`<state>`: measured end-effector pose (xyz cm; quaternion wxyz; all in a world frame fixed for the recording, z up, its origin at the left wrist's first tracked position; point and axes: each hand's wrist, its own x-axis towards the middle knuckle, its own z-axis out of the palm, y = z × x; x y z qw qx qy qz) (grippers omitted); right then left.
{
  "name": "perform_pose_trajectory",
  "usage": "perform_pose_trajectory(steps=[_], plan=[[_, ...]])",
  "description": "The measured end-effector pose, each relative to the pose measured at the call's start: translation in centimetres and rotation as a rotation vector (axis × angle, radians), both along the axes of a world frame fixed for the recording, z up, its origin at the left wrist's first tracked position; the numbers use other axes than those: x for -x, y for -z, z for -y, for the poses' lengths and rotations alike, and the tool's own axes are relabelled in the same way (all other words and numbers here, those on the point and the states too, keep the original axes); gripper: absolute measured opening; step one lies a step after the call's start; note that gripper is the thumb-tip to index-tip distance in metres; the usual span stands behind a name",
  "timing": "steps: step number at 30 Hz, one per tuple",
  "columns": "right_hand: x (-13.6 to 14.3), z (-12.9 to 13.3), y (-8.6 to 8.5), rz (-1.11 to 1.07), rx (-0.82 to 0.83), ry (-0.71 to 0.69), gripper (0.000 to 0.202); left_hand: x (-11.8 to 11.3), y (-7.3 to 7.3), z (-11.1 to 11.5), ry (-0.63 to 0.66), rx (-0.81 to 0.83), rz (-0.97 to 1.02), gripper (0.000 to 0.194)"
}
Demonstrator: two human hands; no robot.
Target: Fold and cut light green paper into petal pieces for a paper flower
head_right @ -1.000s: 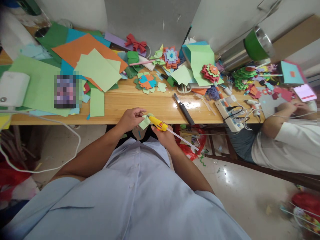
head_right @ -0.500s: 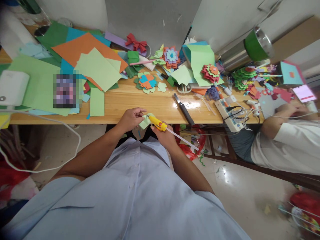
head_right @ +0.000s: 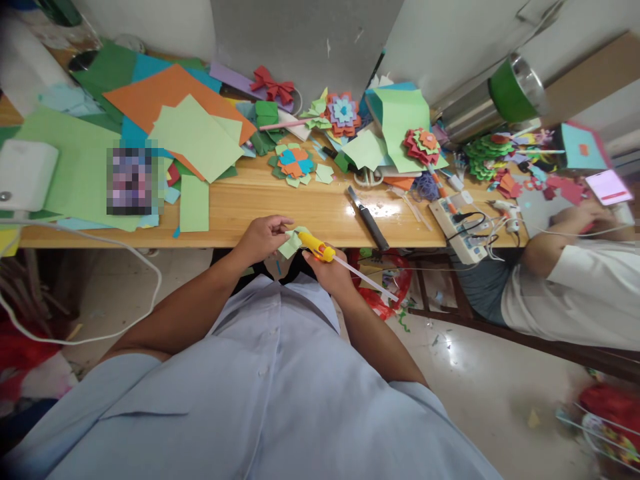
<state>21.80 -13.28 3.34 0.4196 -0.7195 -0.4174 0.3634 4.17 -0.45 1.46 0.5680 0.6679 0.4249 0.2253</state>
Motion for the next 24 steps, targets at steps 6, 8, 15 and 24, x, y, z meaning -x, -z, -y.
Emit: perform_pose_trajectory(steps=[6, 8, 15, 24], plan=[[-0.03, 0.08, 0.15, -0.016, 0.0, 0.004, 0.035, 0.0, -0.13, 0.1, 0.0, 0.019, 0.01, 0.046], [-0.01, 0.08, 0.13, -0.022, 0.002, 0.001, 0.034, 0.01, -0.1, 0.12, 0.001, 0.019, 0.01, 0.045], [-0.05, -0.01, -0.02, 0.003, -0.011, -0.005, 0.034, 0.0, 0.23, 0.04, -0.002, -0.015, 0.011, 0.046], [-0.37, 0.05, 0.64, 0.028, -0.002, 0.004, 0.035, 0.06, 0.4, 0.04, 0.009, -0.036, 0.01, 0.046]])
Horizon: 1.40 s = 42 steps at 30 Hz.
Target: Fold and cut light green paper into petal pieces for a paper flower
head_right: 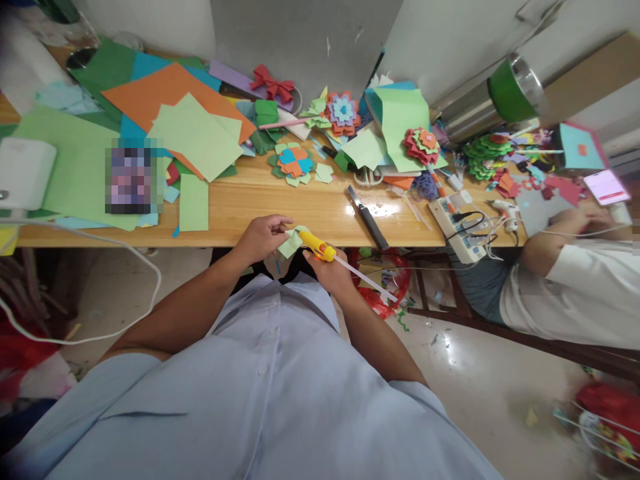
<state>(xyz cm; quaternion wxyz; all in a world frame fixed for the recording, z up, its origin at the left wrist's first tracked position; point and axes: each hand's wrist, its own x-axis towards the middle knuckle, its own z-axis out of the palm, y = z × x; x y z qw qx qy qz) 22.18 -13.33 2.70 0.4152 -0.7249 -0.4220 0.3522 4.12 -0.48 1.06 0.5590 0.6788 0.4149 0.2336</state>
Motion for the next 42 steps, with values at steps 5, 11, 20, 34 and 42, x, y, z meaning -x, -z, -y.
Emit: perform_pose_trajectory(steps=[5, 11, 20, 34, 42], plan=[[-0.11, -0.04, 0.0, 0.014, 0.002, 0.006, 0.035, 0.0, 0.13, -0.01, 0.0, 0.0, 0.005, 0.046], [-0.29, -0.02, 0.07, 0.023, -0.002, 0.009, 0.037, 0.05, 0.02, -0.01, -0.004, -0.051, -0.007, 0.044], [-0.51, -0.24, 0.03, 0.038, -0.025, 0.027, 0.035, 0.0, 0.05, -0.1, -0.002, -0.04, -0.014, 0.044], [-0.75, -0.22, -0.08, 0.039, -0.022, 0.018, 0.035, -0.01, -0.49, 0.07, -0.013, 0.001, -0.017, 0.046], [-0.91, -0.2, -0.09, 0.065, -0.04, 0.004, 0.036, -0.04, -0.19, -0.02, -0.024, 0.01, 0.01, 0.046]])
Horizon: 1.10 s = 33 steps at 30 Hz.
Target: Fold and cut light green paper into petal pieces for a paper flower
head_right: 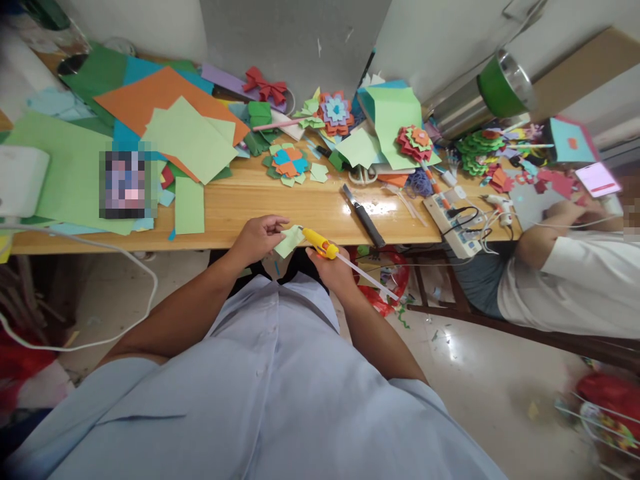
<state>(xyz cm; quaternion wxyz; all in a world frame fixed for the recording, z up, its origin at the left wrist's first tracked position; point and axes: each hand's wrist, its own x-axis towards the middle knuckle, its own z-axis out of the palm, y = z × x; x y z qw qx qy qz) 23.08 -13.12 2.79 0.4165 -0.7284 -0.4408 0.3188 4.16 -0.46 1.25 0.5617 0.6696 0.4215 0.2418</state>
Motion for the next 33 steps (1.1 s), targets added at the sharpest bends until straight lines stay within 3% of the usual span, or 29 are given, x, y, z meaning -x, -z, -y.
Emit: perform_pose_trajectory(steps=[13, 18, 33], plan=[[0.1, 0.3, -0.6, -0.026, 0.054, 0.065, 0.039, 0.1, -0.2, 0.0, -0.011, -0.035, -0.023, 0.044], [0.0, 0.5, -0.6, -0.012, 0.031, 0.027, 0.04, 0.1, -0.3, 0.1, -0.018, -0.02, -0.009, 0.044], [-0.1, 0.8, -0.4, -0.055, 0.085, 0.053, 0.036, -0.1, 0.8, -0.6, -0.018, -0.071, -0.019, 0.046]])
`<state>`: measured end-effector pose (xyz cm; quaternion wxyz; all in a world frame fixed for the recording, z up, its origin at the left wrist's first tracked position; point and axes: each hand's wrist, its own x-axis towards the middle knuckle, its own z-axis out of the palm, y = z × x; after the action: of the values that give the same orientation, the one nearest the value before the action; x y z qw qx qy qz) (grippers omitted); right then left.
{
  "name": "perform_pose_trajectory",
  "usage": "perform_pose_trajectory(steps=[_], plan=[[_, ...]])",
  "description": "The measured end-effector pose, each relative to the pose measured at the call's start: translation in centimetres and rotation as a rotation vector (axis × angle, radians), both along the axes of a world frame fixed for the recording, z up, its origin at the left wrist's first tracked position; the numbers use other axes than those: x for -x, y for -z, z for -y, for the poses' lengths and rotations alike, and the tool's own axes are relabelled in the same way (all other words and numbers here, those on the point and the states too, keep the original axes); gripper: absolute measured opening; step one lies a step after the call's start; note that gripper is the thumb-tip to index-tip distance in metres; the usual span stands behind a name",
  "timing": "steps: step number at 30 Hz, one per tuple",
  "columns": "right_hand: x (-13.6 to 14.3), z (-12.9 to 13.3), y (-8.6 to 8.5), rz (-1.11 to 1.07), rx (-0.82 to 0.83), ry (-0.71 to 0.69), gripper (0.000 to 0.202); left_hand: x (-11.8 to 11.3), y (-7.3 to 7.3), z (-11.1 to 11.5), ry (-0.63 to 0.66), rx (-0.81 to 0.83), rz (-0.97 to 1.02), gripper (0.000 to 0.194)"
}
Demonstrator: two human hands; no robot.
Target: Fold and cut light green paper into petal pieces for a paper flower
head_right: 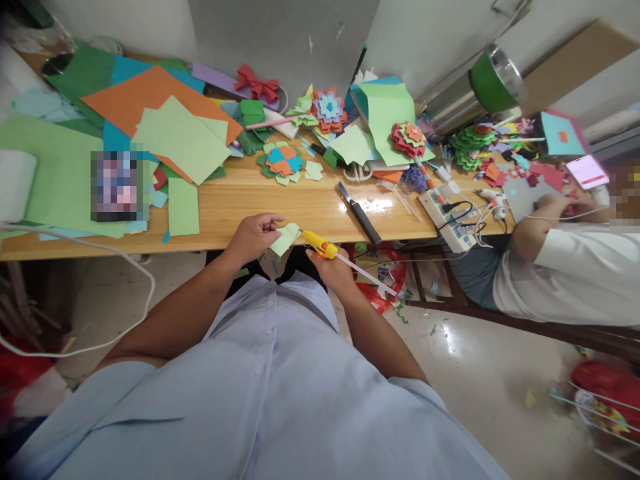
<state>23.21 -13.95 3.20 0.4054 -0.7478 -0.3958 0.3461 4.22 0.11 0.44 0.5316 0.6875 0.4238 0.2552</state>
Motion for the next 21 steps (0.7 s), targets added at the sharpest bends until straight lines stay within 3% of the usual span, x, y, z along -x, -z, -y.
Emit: perform_pose_trajectory(steps=[12, 21], plan=[[-0.6, 0.1, 0.4, 0.025, 0.019, -0.007, 0.026, -0.3, -0.5, -0.1, 0.028, -0.064, -0.121, 0.047], [-1.1, -0.8, -1.3, -0.037, 0.047, -0.08, 0.029, -0.4, -0.9, -0.2, 0.043, -0.087, -0.152, 0.048]])
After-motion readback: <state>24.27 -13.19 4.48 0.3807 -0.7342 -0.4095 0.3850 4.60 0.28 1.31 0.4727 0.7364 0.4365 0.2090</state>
